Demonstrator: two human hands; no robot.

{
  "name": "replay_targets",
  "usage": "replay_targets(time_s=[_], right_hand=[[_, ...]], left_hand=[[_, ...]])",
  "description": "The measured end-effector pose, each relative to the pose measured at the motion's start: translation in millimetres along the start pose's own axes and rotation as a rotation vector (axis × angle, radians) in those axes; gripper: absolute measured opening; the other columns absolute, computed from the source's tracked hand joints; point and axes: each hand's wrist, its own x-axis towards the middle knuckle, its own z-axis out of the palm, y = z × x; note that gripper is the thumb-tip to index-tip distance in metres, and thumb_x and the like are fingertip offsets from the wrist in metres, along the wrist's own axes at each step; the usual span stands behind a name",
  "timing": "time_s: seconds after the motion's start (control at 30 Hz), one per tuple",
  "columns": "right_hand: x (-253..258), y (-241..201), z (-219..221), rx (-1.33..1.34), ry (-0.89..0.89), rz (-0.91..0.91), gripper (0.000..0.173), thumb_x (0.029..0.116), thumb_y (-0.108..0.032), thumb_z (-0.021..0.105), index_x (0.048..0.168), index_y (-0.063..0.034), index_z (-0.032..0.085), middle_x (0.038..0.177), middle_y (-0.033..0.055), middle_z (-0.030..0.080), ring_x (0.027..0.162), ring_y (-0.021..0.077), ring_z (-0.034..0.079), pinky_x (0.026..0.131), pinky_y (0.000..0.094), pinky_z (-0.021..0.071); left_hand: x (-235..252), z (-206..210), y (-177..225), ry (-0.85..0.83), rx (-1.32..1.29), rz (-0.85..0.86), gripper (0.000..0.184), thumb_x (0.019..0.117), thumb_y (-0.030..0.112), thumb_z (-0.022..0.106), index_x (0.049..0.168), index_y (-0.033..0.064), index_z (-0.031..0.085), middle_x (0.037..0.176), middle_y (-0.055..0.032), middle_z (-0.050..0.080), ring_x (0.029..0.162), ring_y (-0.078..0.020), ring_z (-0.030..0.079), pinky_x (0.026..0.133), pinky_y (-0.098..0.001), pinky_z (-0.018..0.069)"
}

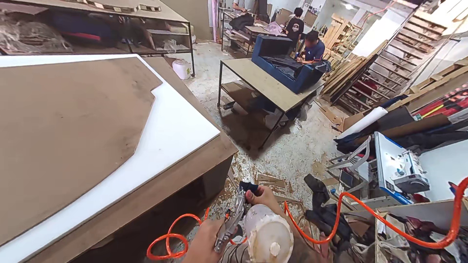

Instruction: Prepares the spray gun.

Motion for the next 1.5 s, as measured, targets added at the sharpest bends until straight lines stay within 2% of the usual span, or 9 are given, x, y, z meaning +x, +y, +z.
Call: replay_targets(time_s=[0.2,0.4,0.53,0.7,0.93,1.13,1.23,1.3,1.5], right_hand=[[4,4,-2,0.011,-0.029,-0.078,0.02,0.0907,-0.013,0.076,0.105,-0.0008,0.07,0.086,0.0006,0.074,0.078,0.0041,0.07,0.078,0.0248,0.06],[3,2,-1,0.026,-0.062,-0.067,0.016,0.0925,-0.01,0.074,0.104,-0.0001,0.07,0.084,0.0009,0.074,0.076,0.0041,0.069,0.077,0.0244,0.0597],[6,6,-4,0.025,-0.07,-0.125,0.017,0.0919,-0.01,0.074,0.106,-0.0005,0.07,0.086,0.0007,0.074,0.077,0.0039,0.069,0.077,0.0245,0.0599],[5,10,-8,0.04,-0.1,-0.147,0.027,0.091,-0.014,0.077,0.112,0.0003,0.068,0.09,0.0023,0.074,0.079,0.0065,0.07,0.077,0.0265,0.0605],[4,6,-12,0.018,-0.112,-0.105,0.021,0.0935,-0.011,0.074,0.111,0.0,0.069,0.09,0.002,0.074,0.08,0.0055,0.07,0.079,0.0259,0.0601],[4,10,-17,0.058,-0.248,-0.126,0.018,0.0992,-0.019,0.064,0.11,-0.0047,0.065,0.089,-0.0071,0.069,0.082,-0.0011,0.065,0.081,0.0216,0.0565],[4,14,-13,0.088,-0.152,-0.126,0.019,0.0962,-0.015,0.068,0.11,-0.0031,0.066,0.088,-0.0053,0.072,0.081,-0.0002,0.068,0.08,0.0217,0.058],[6,15,-10,0.106,-0.067,-0.143,0.021,0.0928,-0.009,0.072,0.112,-0.0003,0.068,0.089,-0.0012,0.074,0.079,0.0026,0.069,0.078,0.0233,0.0592],[3,17,-9,0.136,0.025,-0.219,0.026,0.0843,-0.007,0.081,0.106,0.0003,0.071,0.087,0.0031,0.074,0.076,0.0071,0.07,0.074,0.026,0.0607]], left_hand=[[-1,-4,1,-0.035,0.025,-0.017,0.047,0.0961,0.048,0.054,0.075,0.0082,0.068,0.059,-0.0047,0.062,0.056,-0.0185,0.064,0.051,-0.0446,0.0531],[-1,-5,0,-0.048,0.031,-0.024,0.047,0.0941,0.049,0.055,0.073,0.0083,0.066,0.058,-0.0046,0.06,0.054,-0.0179,0.063,0.05,-0.0435,0.0521],[0,-3,-2,-0.067,0.028,-0.036,0.048,0.0964,0.05,0.052,0.075,0.0102,0.068,0.059,-0.0029,0.06,0.056,-0.017,0.063,0.052,-0.0434,0.0521],[-1,-2,-3,-0.077,0.036,-0.02,0.043,0.093,0.046,0.056,0.073,0.01,0.066,0.058,-0.0032,0.06,0.055,-0.0172,0.063,0.051,-0.0433,0.0518],[1,1,-4,-0.073,0.06,-0.007,0.044,0.0938,0.048,0.054,0.074,0.0108,0.066,0.059,-0.0025,0.06,0.056,-0.0167,0.063,0.051,-0.043,0.0527],[2,2,1,-0.054,0.029,0.023,0.05,0.0957,0.051,0.052,0.07,0.0093,0.064,0.056,-0.0031,0.057,0.053,-0.0175,0.061,0.049,-0.0428,0.0501],[4,2,3,-0.055,0.018,0.01,0.056,0.0988,0.056,0.047,0.071,0.0097,0.064,0.055,-0.0021,0.057,0.052,-0.0156,0.059,0.048,-0.0407,0.0496],[5,0,5,-0.063,0.026,-0.012,0.053,0.0981,0.053,0.049,0.073,0.0091,0.065,0.056,-0.0028,0.057,0.053,-0.0164,0.06,0.05,-0.0415,0.0501],[6,-1,5,-0.071,0.03,-0.023,0.047,0.0947,0.05,0.055,0.071,0.0101,0.064,0.056,-0.0025,0.057,0.054,-0.0163,0.061,0.05,-0.0412,0.0502]])
